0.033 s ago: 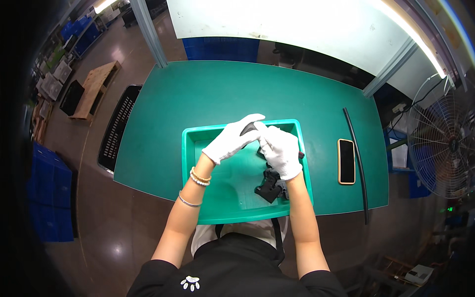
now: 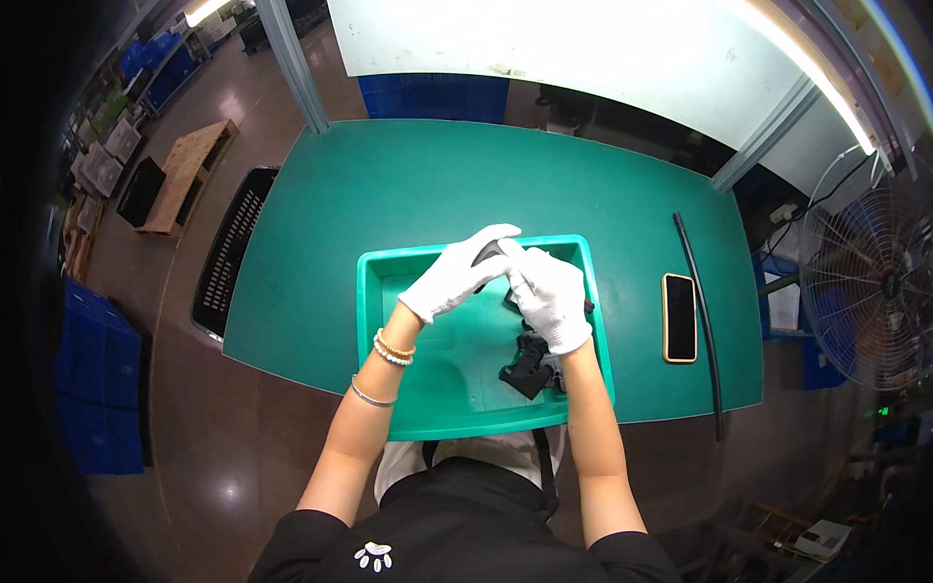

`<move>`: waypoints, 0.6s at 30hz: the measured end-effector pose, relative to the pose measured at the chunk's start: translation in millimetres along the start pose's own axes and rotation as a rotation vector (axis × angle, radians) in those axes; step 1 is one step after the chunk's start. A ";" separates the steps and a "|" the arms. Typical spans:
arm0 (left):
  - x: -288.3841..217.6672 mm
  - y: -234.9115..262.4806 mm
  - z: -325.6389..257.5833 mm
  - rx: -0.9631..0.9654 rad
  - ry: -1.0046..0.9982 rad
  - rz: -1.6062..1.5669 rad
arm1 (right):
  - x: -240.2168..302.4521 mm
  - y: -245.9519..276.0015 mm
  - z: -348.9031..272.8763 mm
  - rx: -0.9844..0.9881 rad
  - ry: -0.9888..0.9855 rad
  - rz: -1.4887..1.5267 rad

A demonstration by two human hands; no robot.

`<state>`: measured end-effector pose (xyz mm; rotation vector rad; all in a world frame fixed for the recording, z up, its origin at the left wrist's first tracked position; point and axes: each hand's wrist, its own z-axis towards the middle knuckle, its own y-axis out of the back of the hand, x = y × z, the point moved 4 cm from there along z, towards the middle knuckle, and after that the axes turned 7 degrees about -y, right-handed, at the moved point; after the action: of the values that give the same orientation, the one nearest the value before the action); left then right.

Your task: The person assembles black plastic parts by hand on a workbench.

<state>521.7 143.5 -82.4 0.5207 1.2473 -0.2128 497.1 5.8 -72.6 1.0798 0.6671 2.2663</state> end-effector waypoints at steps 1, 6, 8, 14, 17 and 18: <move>1.5 -2.1 0.9 -0.024 0.015 -0.053 | -3.0 -0.6 -0.4 -0.013 -0.044 0.048; 20.5 -8.8 5.5 -0.107 0.140 -0.480 | -7.0 -1.3 2.7 -0.019 -0.172 0.220; 17.5 -4.2 5.5 -0.194 0.127 -0.508 | -9.3 -1.7 1.8 -0.055 -0.158 0.234; 14.7 13.2 -1.8 -0.212 0.154 -0.536 | -6.4 -13.9 1.1 0.006 -0.151 0.157; 17.2 28.3 1.6 -0.275 0.137 -0.672 | -8.4 -11.0 -0.6 0.043 -0.247 0.200; 18.9 38.4 -0.6 -0.333 0.156 -0.740 | -10.7 -8.8 -2.0 0.078 -0.332 0.194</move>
<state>543.6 179.3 -90.4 -0.2362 1.5527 -0.5793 503.5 4.8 -85.0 1.5741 0.5349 2.1565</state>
